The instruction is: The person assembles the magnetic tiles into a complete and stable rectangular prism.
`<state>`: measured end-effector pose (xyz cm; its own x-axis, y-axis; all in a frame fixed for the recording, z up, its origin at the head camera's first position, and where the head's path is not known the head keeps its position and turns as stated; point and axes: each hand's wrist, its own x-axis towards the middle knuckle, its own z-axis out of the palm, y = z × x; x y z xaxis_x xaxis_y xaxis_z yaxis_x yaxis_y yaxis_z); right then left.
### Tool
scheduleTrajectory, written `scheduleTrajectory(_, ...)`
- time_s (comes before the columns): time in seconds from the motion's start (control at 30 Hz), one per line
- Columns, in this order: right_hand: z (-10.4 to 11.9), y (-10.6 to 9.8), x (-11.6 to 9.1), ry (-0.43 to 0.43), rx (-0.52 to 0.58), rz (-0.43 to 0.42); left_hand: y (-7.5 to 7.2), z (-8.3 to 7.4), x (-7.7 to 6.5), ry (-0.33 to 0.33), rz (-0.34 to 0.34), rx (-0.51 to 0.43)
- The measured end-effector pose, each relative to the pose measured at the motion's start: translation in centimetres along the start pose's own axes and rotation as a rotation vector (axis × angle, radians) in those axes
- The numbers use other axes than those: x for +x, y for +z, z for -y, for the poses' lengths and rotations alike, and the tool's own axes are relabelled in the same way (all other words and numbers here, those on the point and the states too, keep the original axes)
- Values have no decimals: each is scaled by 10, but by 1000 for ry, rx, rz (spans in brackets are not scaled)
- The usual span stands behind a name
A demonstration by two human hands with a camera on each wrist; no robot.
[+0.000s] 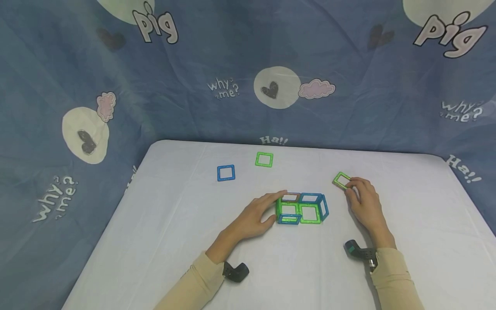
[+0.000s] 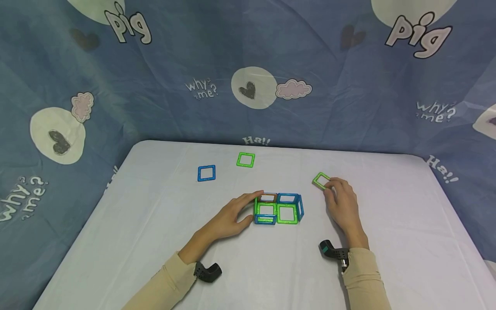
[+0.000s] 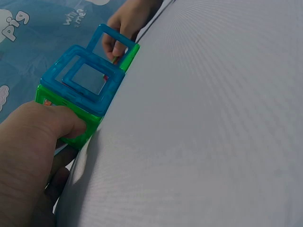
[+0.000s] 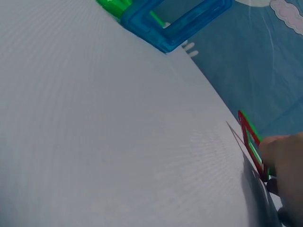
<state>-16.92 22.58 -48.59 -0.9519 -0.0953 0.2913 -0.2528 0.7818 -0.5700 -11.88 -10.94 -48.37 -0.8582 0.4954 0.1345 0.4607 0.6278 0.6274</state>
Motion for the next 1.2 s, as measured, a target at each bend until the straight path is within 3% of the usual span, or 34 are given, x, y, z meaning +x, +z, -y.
scheduleTrajectory(0.43,6,-11,0,26,78,-98,0,0,0,15,-6,4)
scheduleTrajectory(0.7,10,-24,1,76,77,-80,0,0,0,-2,-2,-1)
scheduleTrajectory(1.2,26,-46,4,48,199,-75,0,0,0,14,-8,1)
